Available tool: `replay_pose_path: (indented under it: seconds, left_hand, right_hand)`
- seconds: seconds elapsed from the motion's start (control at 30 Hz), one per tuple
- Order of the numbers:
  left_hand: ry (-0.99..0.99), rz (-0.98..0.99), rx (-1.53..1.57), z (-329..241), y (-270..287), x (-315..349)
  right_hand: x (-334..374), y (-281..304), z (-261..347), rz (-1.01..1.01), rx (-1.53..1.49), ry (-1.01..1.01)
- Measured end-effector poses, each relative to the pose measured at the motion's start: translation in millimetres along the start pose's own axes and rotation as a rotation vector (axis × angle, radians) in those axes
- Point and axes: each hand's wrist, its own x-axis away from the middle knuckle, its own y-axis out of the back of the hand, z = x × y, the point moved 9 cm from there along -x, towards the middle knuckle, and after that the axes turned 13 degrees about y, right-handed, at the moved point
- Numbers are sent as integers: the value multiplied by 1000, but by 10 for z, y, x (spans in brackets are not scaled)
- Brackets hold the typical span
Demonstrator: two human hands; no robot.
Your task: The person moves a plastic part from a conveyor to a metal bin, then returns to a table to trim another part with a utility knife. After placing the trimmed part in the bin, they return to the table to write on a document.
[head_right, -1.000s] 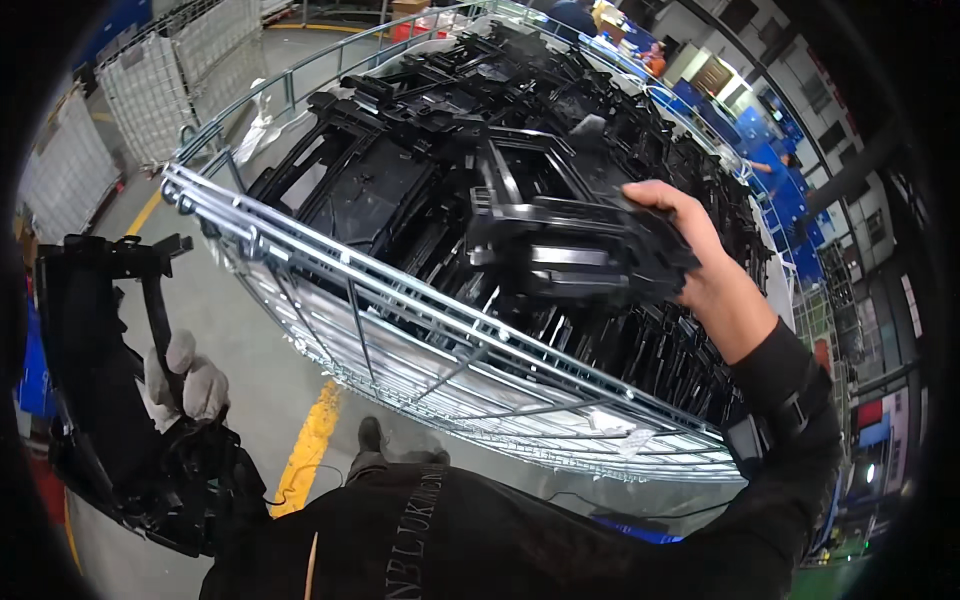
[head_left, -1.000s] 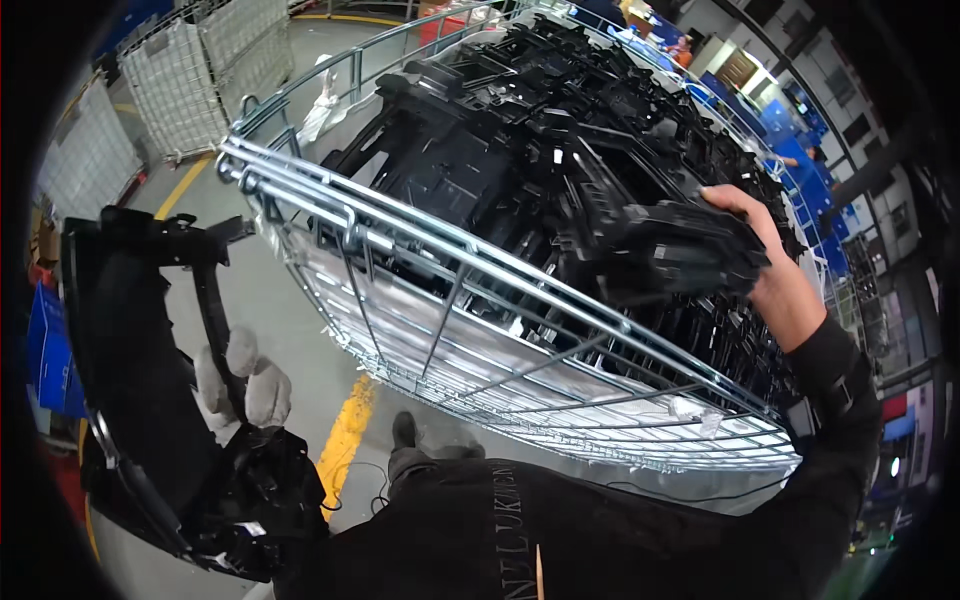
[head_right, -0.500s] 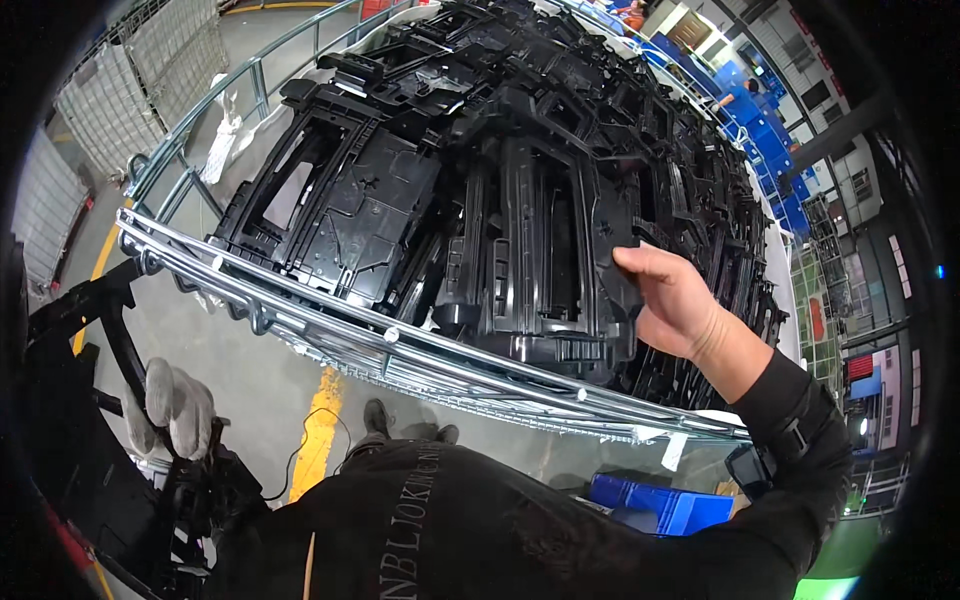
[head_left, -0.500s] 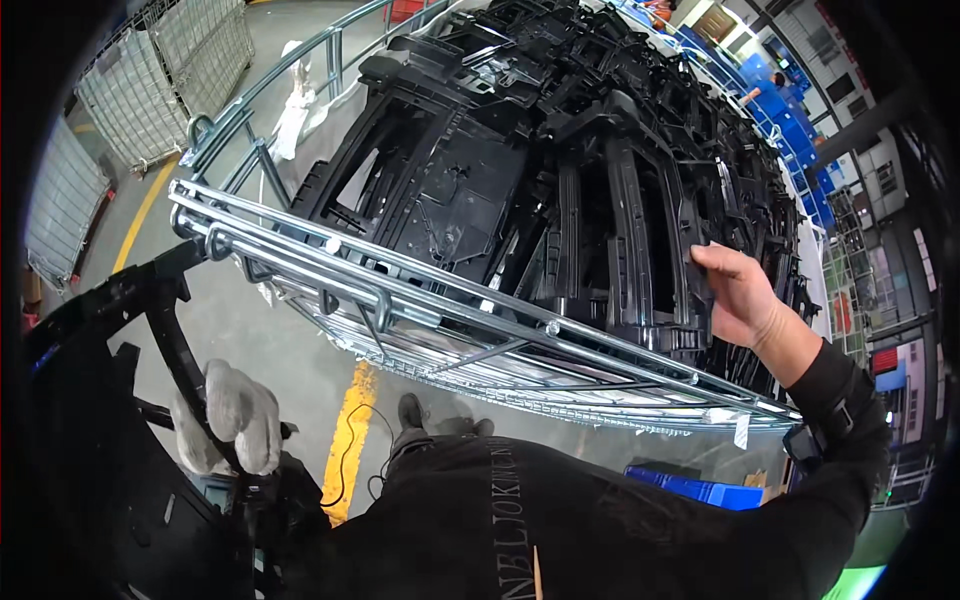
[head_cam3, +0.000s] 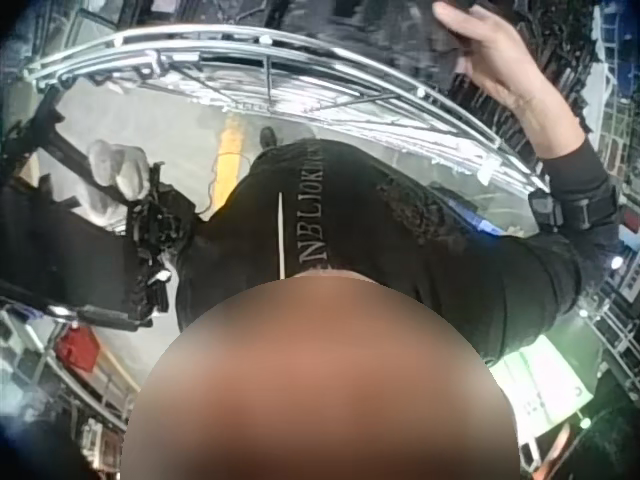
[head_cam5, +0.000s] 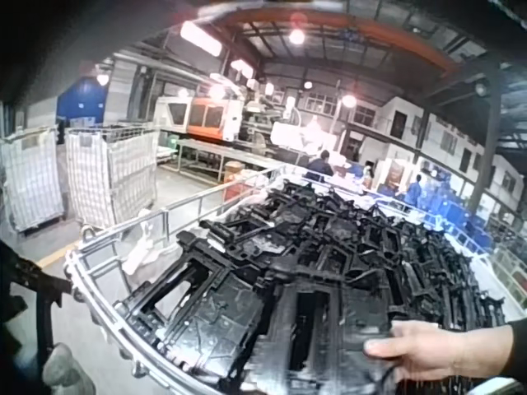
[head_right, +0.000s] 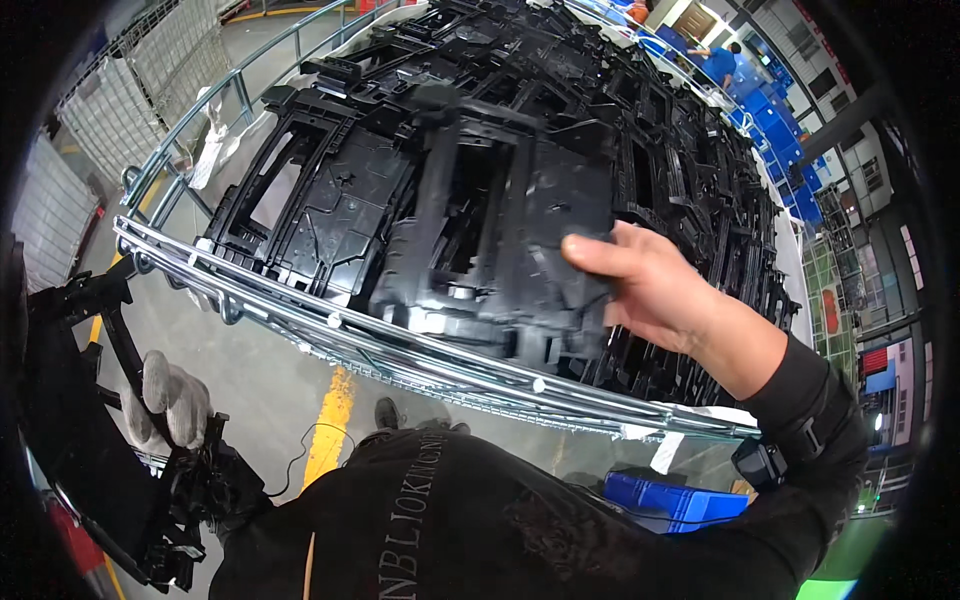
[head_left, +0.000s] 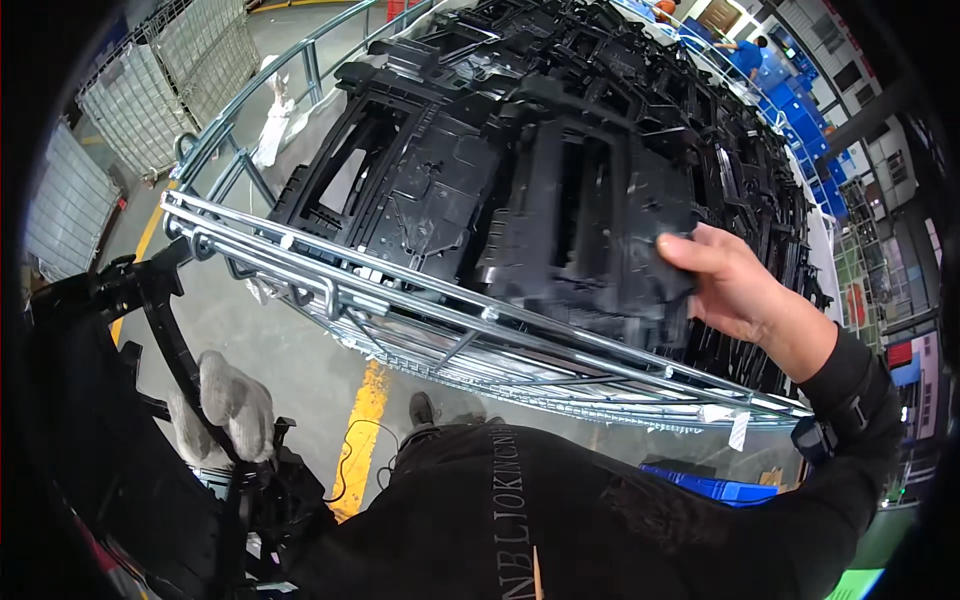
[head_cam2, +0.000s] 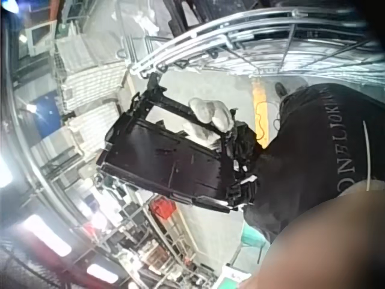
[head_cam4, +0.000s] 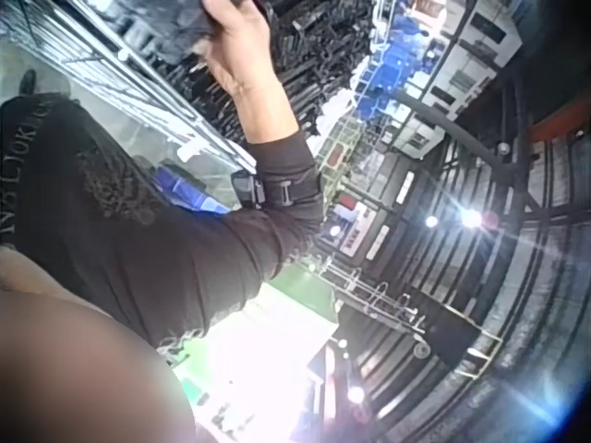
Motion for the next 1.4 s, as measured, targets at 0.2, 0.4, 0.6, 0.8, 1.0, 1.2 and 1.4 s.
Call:
replay_pose_path:
  seconds: [0.2, 0.4, 0.6, 0.8, 1.0, 1.2, 1.4]
  left_hand:
    - [-21, 48, 43, -13, -92, -35]
    - [-3, 39, -41, 2, -138, 20]
    - [-17, 79, -68, -60, -276, 35]
    - [-182, 66, -120, -184, -338, 161]
    - [-87, -6, -174, -111, -348, 162]
    - [-122, -75, -136, -96, -296, 230]
    - [-92, -110, -185, -84, -247, 324]
  right_hand:
    - [23, 66, -177, 152, 448, -264]
    - [-499, 667, 974, -115, 771, 247]
    - [-847, 255, 524, 225, 664, 140]
    - [-786, 301, 409, 264, 494, 20]
    - [-855, 270, 287, 301, 137, 182]
    - [-847, 378, 353, 236, 364, 268]
    - [-926, 407, 328, 156, 942, 186]
